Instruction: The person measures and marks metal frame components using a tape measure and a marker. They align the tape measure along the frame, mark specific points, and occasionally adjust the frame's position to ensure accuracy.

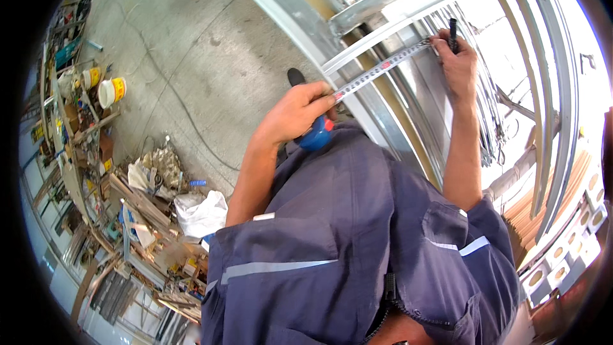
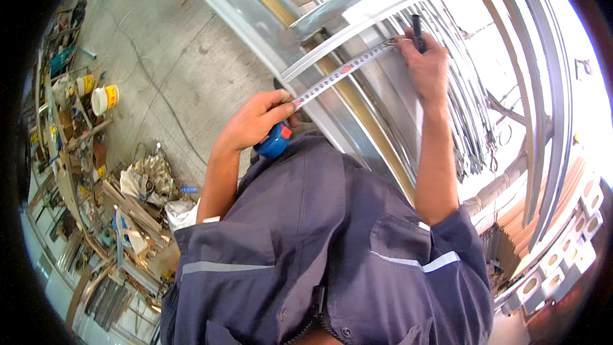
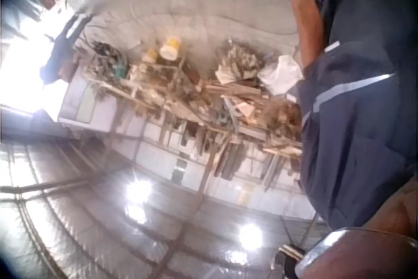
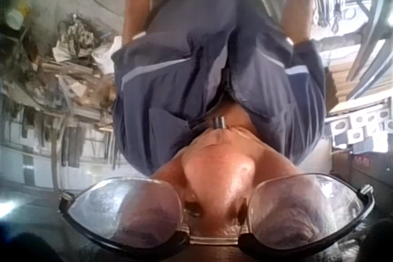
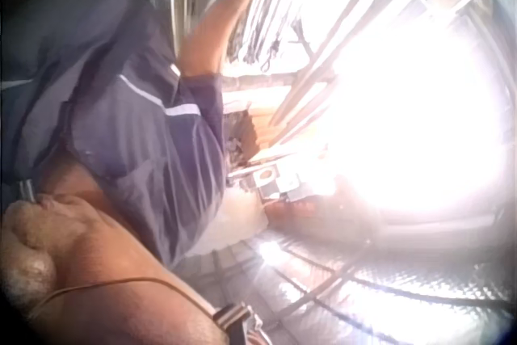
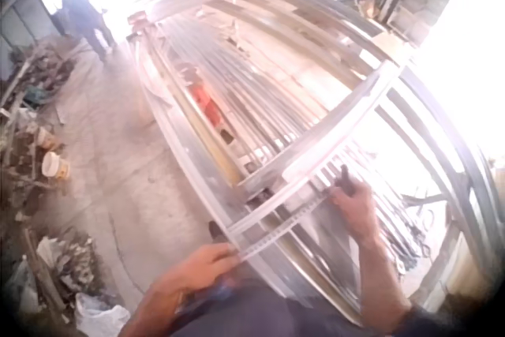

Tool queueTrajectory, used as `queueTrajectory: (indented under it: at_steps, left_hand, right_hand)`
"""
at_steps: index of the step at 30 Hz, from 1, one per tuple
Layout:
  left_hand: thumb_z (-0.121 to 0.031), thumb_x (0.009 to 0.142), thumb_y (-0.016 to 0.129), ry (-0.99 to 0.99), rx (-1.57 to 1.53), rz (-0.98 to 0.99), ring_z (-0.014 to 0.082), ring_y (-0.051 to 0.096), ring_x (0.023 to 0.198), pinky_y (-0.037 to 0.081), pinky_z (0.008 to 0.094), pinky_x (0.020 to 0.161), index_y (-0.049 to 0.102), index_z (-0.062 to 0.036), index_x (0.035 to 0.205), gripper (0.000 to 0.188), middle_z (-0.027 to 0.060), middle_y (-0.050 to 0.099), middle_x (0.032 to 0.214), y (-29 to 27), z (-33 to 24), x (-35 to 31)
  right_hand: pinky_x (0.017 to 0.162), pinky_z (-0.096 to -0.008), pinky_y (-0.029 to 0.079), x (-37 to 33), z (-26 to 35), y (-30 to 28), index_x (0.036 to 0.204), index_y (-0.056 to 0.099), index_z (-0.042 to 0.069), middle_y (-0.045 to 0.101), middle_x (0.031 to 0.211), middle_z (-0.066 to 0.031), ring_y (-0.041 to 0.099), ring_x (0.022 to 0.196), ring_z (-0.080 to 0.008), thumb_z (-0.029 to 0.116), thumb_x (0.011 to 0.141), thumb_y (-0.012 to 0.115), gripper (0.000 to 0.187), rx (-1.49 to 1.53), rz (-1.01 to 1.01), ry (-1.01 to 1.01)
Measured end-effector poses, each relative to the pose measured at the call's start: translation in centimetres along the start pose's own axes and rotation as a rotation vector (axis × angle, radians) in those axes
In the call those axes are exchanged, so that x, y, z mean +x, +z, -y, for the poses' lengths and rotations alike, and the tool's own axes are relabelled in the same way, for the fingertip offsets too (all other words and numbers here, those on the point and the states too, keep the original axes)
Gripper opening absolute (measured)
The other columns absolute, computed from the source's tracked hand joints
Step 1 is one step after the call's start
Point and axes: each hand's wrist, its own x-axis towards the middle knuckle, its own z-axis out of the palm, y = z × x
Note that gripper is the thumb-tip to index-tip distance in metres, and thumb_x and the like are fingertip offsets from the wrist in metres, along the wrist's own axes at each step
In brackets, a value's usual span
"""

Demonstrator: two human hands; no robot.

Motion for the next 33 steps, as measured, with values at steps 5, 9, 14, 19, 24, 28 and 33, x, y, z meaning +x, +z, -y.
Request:
queueTrajectory:
  at_steps: [5,9,14,19,24,28,33]
  left_hand:
    - [-0.018,0.102,0.056,0.002,-0.004,-0.026,0.0119,0.062,0.084,0.05,0.0286,0.079,0.066,0.0003,0.095,0.022,0.0044,0.07,0.086,0.3,0.0,-0.2]
    - [-0.018,0.101,0.057,-0.033,0.022,-0.043,0.0102,0.06,0.085,0.049,0.0276,0.079,0.067,-0.0001,0.098,0.021,0.0037,0.071,0.087,0.4,-0.5,-0.3]
    - [-0.018,0.101,0.057,-0.012,0.053,-0.025,0.0101,0.061,0.086,0.049,0.0273,0.079,0.067,-0.0001,0.101,0.021,0.0036,0.071,0.088,0.2,-0.2,-0.2]
    - [-0.019,0.102,0.057,-0.01,0.046,-0.017,0.0099,0.061,0.085,0.05,0.0269,0.078,0.067,0.0005,0.104,0.022,0.0036,0.071,0.089,0.0,0.4,-0.3]
    - [-0.018,0.102,0.057,-0.002,0.057,-0.026,0.01,0.062,0.083,0.05,0.0271,0.077,0.067,0.0007,0.104,0.022,0.0036,0.072,0.089,0.1,0.2,-0.2]
    - [-0.018,0.101,0.058,-0.001,0.05,-0.033,0.0098,0.062,0.083,0.05,0.0269,0.077,0.067,0.0004,0.102,0.021,0.0034,0.071,0.087,0.3,0.0,-0.2]
    - [-0.017,0.102,0.058,-0.015,-0.015,-0.043,0.0096,0.062,0.084,0.05,0.0272,0.077,0.068,-0.0002,0.101,0.02,0.0031,0.071,0.087,0.4,0.4,-0.2]
  right_hand:
    - [0.062,-0.0226,0.044,0.1,-0.2,0.3,0.103,0.075,-0.001,0.07,0.077,-0.0003,0.056,0.065,-0.0056,0.016,0.088,0.074,0.022,0.07,0.002,-0.021]
    - [0.059,-0.0185,0.041,0.5,-0.2,0.1,0.109,0.072,-0.001,0.075,0.09,-0.0048,0.054,0.065,-0.0023,0.011,0.091,0.072,0.022,0.047,0.025,0.023]
    - [0.059,-0.0194,0.041,0.4,0.4,0.2,0.105,0.074,0.0,0.073,0.084,-0.0024,0.054,0.065,-0.0028,0.013,0.089,0.075,0.021,-0.035,0.003,0.006]
    - [0.063,-0.0253,0.045,1.0,-0.7,0.5,0.096,0.076,-0.001,0.066,0.07,-0.0009,0.056,0.065,-0.0065,0.022,0.083,0.078,0.026,-0.073,-0.009,-0.028]
    - [0.061,-0.0258,0.043,0.9,-0.8,0.7,0.095,0.076,0.0,0.062,0.066,0.0001,0.054,0.062,-0.0068,0.022,0.083,0.077,0.025,-0.006,-0.052,-0.056]
    - [0.058,-0.0255,0.041,0.5,0.1,0.5,0.093,0.076,0.001,0.059,0.065,0.0013,0.052,0.06,-0.0064,0.022,0.083,0.077,0.023,-0.006,-0.04,0.0]
    - [0.057,-0.0254,0.04,0.0,0.8,0.6,0.091,0.076,0.003,0.059,0.064,0.0021,0.051,0.059,-0.0061,0.02,0.084,0.076,0.019,-0.022,-0.06,0.005]
